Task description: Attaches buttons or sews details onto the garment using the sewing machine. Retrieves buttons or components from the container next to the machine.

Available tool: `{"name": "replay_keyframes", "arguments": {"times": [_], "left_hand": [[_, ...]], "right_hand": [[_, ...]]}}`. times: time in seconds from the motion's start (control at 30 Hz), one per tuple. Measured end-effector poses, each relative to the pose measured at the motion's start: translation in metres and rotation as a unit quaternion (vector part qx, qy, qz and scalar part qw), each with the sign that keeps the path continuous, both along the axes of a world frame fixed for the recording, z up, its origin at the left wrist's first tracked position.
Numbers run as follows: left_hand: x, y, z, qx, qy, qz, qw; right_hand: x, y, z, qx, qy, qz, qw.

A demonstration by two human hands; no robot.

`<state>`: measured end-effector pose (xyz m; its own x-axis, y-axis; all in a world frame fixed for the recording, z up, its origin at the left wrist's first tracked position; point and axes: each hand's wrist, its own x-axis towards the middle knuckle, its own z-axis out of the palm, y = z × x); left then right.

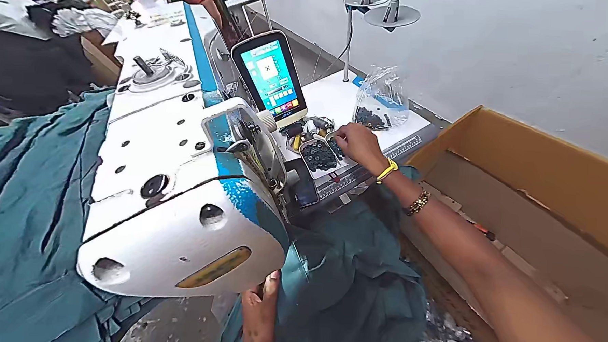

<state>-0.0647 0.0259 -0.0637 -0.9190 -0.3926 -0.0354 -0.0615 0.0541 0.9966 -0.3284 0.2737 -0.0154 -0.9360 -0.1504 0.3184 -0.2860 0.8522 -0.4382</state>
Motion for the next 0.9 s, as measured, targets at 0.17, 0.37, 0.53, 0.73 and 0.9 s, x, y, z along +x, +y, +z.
{"name": "replay_keyframes", "arguments": {"times": [0.17,0.37,0.53,0.73,0.9], "left_hand": [[-0.001,-0.001,-0.002,-0.001,0.015,-0.006,1.000],[0.000,-0.002,-0.011,-0.010,0.028,0.004,1.000],[-0.002,-0.007,-0.009,-0.025,0.032,-0.021,0.999],[0.000,-0.009,-0.010,-0.018,0.050,-0.035,0.998],[0.001,-0.009,-0.011,-0.014,0.055,-0.041,0.998]], "right_hand": [[-0.025,-0.030,0.008,0.015,-0.075,0.081,0.994],[-0.046,0.016,0.027,0.061,-0.104,-0.009,0.993],[-0.045,0.023,-0.002,0.099,-0.101,0.035,0.989],[-0.045,0.013,0.002,0.067,-0.109,0.076,0.989],[-0.049,0.038,0.033,0.050,-0.074,0.009,0.996]]}}
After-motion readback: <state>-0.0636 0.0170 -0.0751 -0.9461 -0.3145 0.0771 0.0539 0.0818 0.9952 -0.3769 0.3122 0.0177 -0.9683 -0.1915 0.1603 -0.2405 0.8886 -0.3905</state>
